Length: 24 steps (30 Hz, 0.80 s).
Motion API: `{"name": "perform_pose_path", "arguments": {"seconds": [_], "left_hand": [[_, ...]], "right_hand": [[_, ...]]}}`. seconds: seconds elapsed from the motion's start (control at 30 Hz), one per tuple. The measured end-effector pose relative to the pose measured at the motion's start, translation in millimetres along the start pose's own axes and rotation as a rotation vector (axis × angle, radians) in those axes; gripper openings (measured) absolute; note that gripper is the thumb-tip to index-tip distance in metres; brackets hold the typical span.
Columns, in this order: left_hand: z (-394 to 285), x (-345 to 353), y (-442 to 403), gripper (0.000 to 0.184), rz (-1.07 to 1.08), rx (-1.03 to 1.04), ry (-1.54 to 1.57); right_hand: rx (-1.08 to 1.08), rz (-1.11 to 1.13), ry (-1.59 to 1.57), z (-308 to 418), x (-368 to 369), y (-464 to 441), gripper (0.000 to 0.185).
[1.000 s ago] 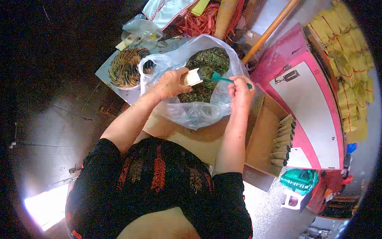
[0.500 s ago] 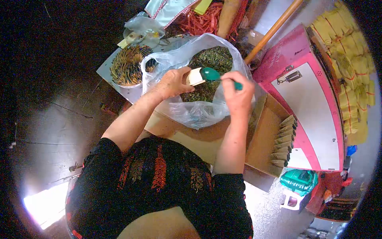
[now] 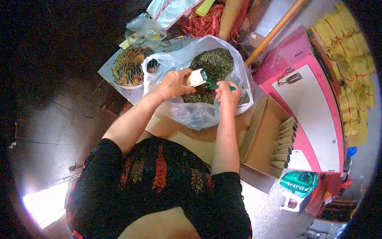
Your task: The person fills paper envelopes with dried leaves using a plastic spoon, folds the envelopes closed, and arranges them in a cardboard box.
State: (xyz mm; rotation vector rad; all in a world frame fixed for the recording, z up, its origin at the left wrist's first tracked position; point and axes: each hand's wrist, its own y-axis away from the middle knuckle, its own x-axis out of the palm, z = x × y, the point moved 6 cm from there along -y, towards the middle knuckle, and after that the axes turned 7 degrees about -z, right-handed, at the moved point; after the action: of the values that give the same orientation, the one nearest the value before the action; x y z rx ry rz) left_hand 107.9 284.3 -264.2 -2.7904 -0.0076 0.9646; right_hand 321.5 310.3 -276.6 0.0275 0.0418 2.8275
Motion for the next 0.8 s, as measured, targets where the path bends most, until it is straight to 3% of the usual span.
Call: {"name": "perform_pose_path", "arguments": {"seconds": [0.3,0.5,0.63,0.73,0.8], "left_hand": [[-2.4,0.5,-0.3,0.05,-0.026,0.038,0.004],[-5.5,-1.3,0.4,0.05,0.0,0.004,0.002],[-3.3,1.0,1.2,0.049,-0.035,0.051,0.008],[-2.7,-0.5,2.8,0.049,-0.026,0.022,0.023],[-2.8,0.6,1.1,0.048,-0.013,0.054,0.02]], "right_hand": [[-0.129,-0.049,-0.194,53.3,-35.1,-3.3,0.014],[-0.182,0.123,-0.127,63.8,-11.5,10.4,0.014],[-0.42,0.28,0.127,71.7,20.9,34.2,0.011],[-0.835,0.356,0.394,95.0,38.5,62.1,0.008],[-0.841,0.33,0.4,102.2,33.5,67.5,0.007]]}}
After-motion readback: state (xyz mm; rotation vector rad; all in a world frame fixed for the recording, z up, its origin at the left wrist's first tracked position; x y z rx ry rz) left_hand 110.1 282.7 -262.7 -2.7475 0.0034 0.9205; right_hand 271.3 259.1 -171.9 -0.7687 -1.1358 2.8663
